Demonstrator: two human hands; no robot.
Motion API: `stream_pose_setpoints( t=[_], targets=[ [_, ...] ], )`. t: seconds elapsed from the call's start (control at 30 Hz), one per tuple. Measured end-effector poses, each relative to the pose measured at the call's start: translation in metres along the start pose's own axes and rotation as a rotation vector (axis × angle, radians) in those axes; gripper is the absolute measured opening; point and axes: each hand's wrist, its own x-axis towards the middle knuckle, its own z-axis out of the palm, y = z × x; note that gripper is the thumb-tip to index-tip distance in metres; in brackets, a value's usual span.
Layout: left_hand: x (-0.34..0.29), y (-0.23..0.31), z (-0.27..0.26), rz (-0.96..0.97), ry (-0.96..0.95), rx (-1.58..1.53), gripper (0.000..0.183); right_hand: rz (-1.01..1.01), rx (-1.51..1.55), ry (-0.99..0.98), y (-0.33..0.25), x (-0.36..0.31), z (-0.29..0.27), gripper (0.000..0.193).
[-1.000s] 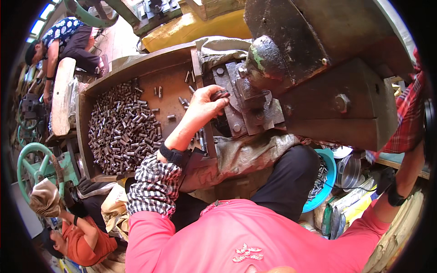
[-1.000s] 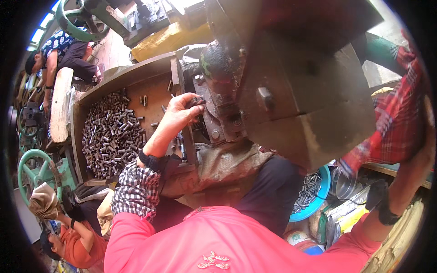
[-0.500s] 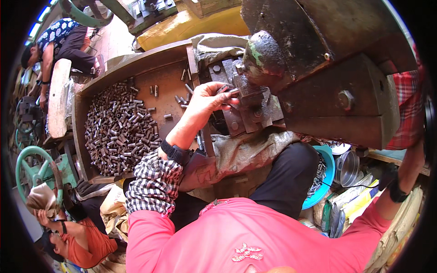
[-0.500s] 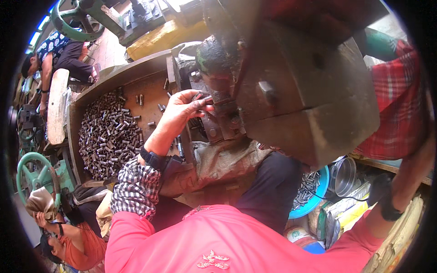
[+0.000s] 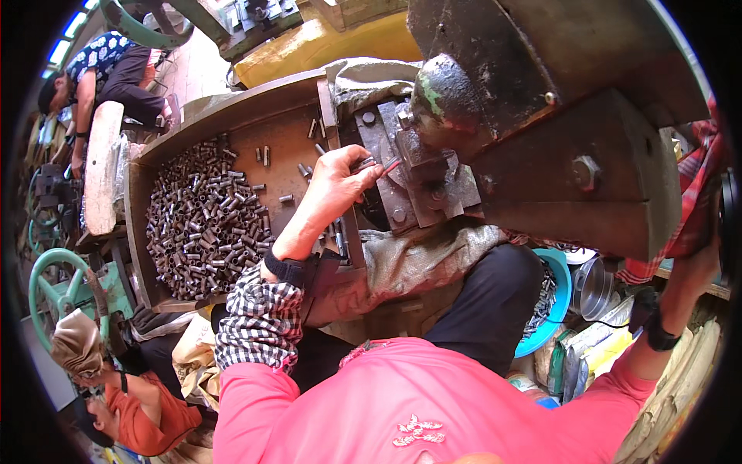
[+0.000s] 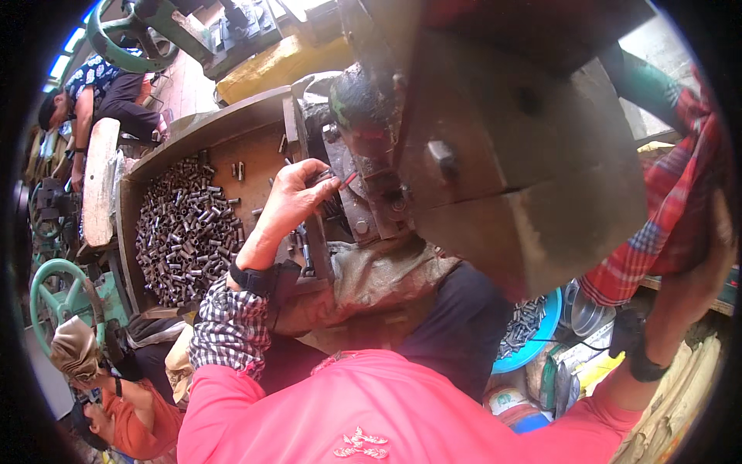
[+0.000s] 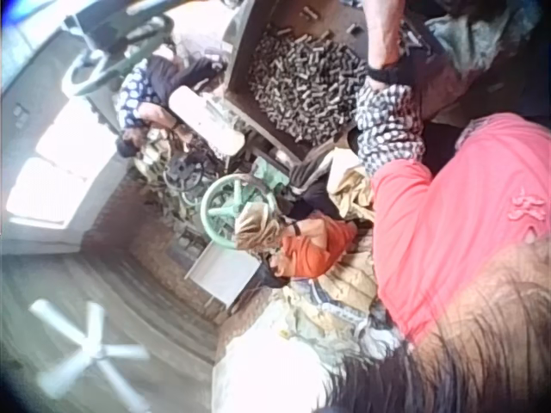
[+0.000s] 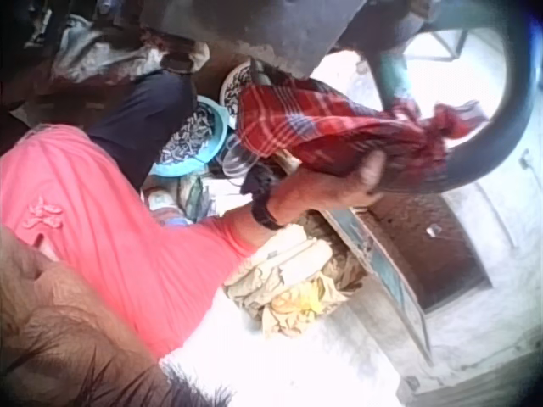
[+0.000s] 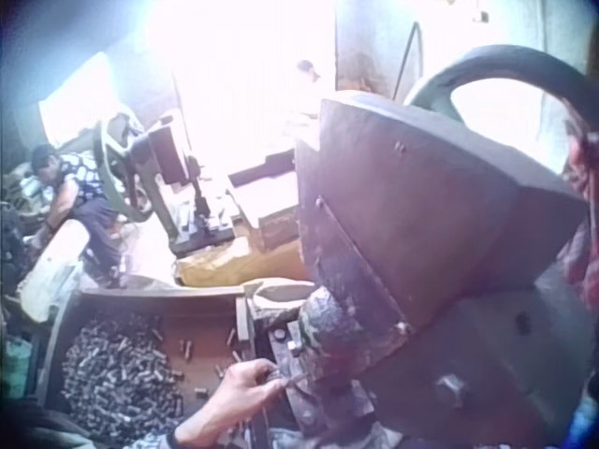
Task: Inspecting small metal cylinders and inserting them into a manual press machine for processing.
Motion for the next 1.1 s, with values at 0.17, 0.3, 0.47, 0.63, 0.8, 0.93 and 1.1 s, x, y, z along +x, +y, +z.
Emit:
stream_pose_setpoints(
  t=[0.17, 0.3, 0.47, 0.63, 0.8, 0.93, 1.1],
  targets=[
    [0.004, -0.014, -0.007, -0.001, -0.194, -0.457, 0.033, 0.043, -0.088, 0.027, 0.028, 0.035, -0.27, 0.05],
    [0.004, 0.006, 0.005, 0.025, -0.244, -0.662, 0.041, 0.121, -0.088, 0.092, 0.099, 0.038, -0.461, 0.05],
    [0.009, -0.023, -0.002, -0.011, -0.355, -0.668, 0.031, 0.127, -0.251, 0.096, 0.061, 0.092, -0.636, 0.051],
    [0.014, -0.012, 0.01, 0.004, -0.289, -0.708, 0.027, 0.152, -0.344, 0.15, 0.031, 0.062, -0.632, 0.052],
    [0.006, 0.003, 0.01, -0.045, -0.132, -0.568, 0.024, 0.28, -0.307, 0.181, 0.106, -0.016, -0.308, 0.052],
    [0.02, -0.007, 0.027, 0.092, -0.125, -0.544, 0.015, 0.253, -0.427, 0.222, 0.056, -0.029, -0.138, 0.053],
    [0.011, -0.002, 0.022, 0.047, 0.025, -0.397, 0.01, -0.451, -0.634, -0.086, 0.049, -0.024, -0.001, 0.043]
  ],
)
